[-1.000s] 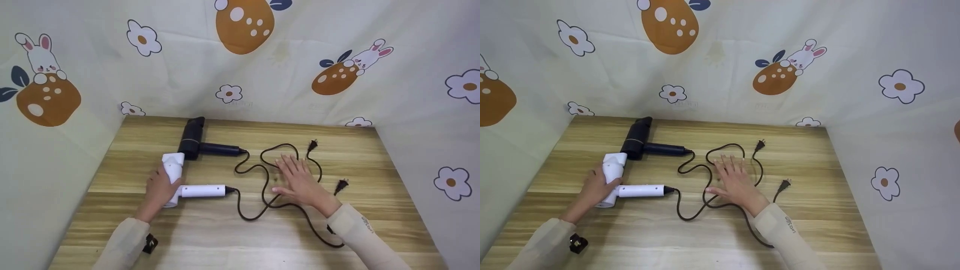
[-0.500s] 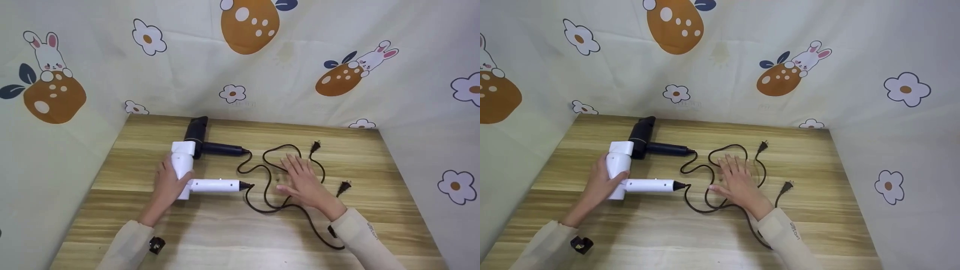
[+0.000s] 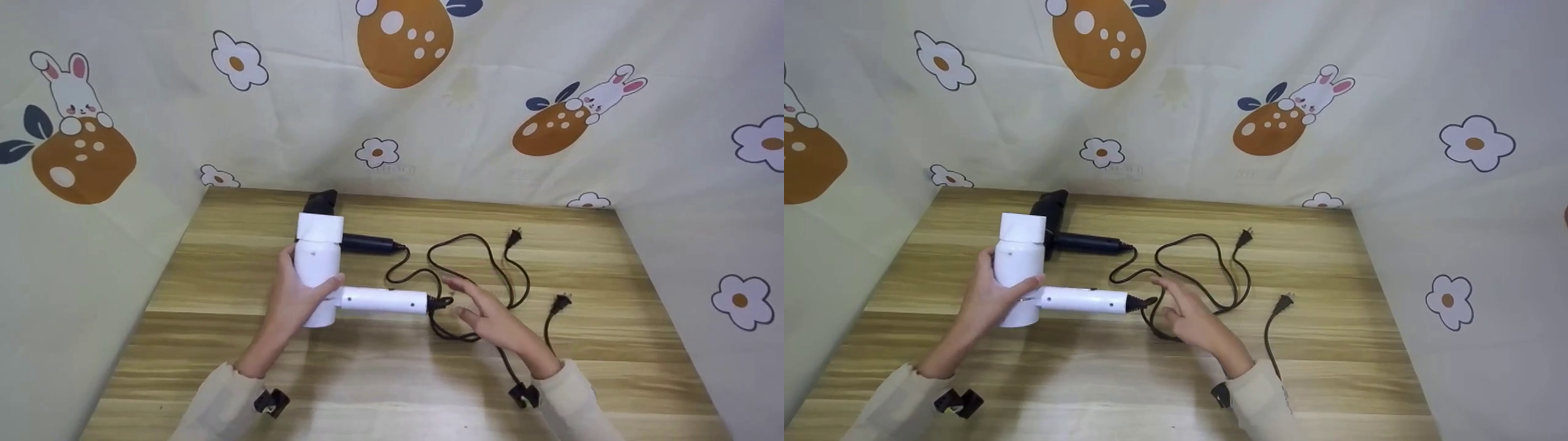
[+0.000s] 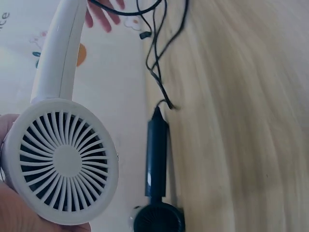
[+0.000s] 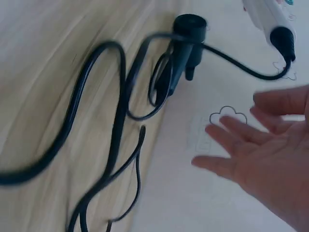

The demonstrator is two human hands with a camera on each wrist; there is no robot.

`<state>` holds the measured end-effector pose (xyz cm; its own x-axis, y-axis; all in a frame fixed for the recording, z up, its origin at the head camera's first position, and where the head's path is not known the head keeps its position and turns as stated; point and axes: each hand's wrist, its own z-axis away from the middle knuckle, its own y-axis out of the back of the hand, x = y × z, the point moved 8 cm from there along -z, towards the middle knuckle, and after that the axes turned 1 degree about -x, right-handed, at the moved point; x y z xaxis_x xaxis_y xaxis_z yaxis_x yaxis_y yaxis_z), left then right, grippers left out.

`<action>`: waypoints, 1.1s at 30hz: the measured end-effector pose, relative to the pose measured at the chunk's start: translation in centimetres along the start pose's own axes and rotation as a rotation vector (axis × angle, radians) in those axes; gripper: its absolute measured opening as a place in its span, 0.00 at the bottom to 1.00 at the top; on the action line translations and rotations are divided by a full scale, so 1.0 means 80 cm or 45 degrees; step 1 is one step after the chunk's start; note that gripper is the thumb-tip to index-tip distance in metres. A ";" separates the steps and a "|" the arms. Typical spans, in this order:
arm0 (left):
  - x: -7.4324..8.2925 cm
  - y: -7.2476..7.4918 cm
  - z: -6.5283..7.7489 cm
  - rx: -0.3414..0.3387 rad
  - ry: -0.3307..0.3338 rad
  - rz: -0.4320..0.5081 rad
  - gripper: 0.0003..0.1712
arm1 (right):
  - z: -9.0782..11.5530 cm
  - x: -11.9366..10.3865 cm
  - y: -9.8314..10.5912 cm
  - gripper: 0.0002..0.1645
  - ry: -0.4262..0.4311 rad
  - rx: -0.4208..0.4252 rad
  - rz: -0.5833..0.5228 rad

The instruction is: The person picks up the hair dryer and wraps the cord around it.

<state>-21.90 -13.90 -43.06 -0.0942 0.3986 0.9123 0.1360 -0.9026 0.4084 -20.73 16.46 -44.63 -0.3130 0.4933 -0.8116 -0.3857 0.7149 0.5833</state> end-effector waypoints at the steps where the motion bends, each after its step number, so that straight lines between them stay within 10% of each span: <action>1: 0.003 0.000 0.002 -0.004 -0.002 0.026 0.54 | 0.000 -0.002 -0.004 0.29 0.012 -0.006 -0.057; 12: 0.026 0.003 0.012 0.006 -0.019 0.219 0.52 | -0.007 -0.008 -0.023 0.18 0.023 0.196 -0.452; 21: 0.028 -0.018 0.022 -0.124 0.060 0.377 0.42 | -0.005 -0.037 -0.029 0.13 -0.107 0.330 0.378; 26: 0.026 -0.034 0.030 -0.235 0.151 0.612 0.26 | -0.001 -0.049 -0.028 0.15 -0.156 0.305 0.523; 33: 0.020 -0.035 0.031 -0.171 0.133 0.750 0.30 | -0.004 -0.063 -0.039 0.12 -0.057 0.156 0.702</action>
<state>-19.97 -10.36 -42.66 -0.1384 -0.1854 0.9729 0.0697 -0.9817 -0.1772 -18.19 11.59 -42.35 -0.4011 0.8288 -0.3901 -0.0711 0.3964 0.9153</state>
